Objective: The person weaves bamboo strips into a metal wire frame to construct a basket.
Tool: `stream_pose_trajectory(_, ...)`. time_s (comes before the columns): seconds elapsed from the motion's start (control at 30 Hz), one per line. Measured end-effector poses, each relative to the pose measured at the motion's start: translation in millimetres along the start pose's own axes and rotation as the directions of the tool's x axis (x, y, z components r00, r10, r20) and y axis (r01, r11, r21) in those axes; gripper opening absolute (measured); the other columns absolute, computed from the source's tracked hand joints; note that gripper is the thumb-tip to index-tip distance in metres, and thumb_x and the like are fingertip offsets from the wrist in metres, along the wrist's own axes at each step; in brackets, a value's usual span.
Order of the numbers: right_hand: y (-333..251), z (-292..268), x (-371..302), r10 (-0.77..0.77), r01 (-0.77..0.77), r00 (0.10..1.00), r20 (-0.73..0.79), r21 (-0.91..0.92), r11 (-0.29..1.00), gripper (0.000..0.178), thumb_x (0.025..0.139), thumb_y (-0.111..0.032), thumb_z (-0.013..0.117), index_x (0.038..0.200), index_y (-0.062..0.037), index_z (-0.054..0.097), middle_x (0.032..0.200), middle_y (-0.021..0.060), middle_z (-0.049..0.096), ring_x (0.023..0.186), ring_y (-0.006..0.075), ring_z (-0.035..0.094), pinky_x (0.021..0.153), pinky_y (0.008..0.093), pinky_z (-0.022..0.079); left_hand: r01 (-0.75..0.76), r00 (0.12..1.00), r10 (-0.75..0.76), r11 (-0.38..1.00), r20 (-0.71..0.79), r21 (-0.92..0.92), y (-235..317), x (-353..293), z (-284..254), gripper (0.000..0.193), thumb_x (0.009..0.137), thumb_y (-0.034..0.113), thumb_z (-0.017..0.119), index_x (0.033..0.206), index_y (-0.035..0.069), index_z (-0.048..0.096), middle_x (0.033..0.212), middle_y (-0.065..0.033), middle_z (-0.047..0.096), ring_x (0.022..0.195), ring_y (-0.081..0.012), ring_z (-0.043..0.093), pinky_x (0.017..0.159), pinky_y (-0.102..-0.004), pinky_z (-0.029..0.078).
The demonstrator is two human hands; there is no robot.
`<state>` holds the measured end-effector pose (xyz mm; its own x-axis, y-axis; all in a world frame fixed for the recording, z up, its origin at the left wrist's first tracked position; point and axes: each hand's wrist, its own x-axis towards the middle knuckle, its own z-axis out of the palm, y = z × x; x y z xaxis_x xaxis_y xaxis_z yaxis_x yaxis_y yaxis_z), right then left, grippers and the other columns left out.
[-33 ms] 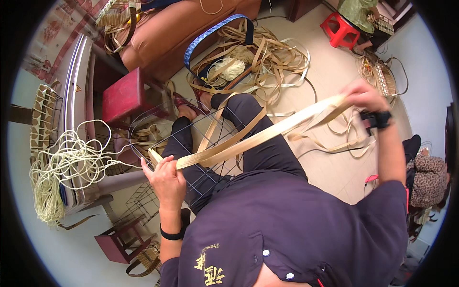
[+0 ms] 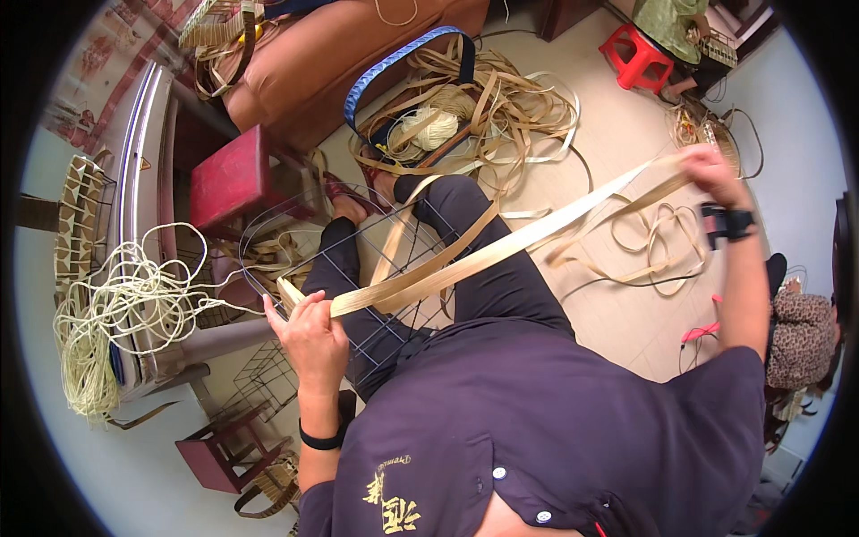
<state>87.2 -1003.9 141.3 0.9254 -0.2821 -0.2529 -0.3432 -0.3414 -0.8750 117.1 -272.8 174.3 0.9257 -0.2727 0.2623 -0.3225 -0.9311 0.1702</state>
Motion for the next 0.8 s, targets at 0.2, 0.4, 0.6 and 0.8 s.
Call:
stream_pose_trajectory(0.2,37,-336,-139,-0.262,-0.877,0.166,-0.951,-0.264,0.402,0.045,0.091,-0.031,0.052,0.117,0.0025,0.069,0.108,0.0237,0.07,0.096,0.0368,0.068,0.085,0.0459,0.051,0.027,0.998,-0.032,0.995,-0.047,-0.098,-33,-21,22,0.008,0.081,0.003,0.062,0.084,0.003,0.069,0.091,-0.0121,0.073,0.099,-0.0261,0.069,0.118,-0.0657,0.019)
stream_pose_trajectory(0.4,-54,93,11,0.001,0.022,0.998,0.068,-0.34,0.94,0.049,0.092,-0.02,0.064,0.138,-0.0039,0.057,0.125,0.0086,0.067,0.075,0.0093,0.067,0.058,0.0233,0.052,-0.016,1.0,0.016,1.0,-0.01,0.0,-16,-3,11,0.01,0.079,0.004,0.063,0.085,0.004,0.071,0.092,-0.0113,0.073,0.101,-0.0237,0.069,0.117,-0.0667,0.02)
stream_pose_trajectory(0.6,-188,407,-75,-0.013,0.113,0.357,0.934,-0.029,0.993,0.061,0.099,-0.023,0.065,0.15,-0.0019,0.038,0.13,0.0109,0.059,0.076,0.0113,0.069,0.061,0.024,0.054,0.005,1.0,-0.006,0.999,-0.025,-0.038,-27,-5,19,0.006,0.081,0.005,0.066,0.084,0.005,0.071,0.089,-0.0097,0.073,0.099,-0.0227,0.07,0.117,-0.0655,0.02)
stream_pose_trajectory(0.8,-176,385,-41,0.002,0.135,0.138,0.99,-0.021,0.991,0.028,0.102,-0.028,0.062,0.106,-0.0026,0.072,0.068,-0.0018,0.059,0.058,0.0075,0.056,0.054,0.0248,0.046,0.017,0.999,-0.018,0.999,-0.029,-0.041,-28,-5,18,0.005,0.081,0.006,0.066,0.083,0.006,0.071,0.089,-0.0099,0.073,0.1,-0.0229,0.07,0.117,-0.0667,0.02)
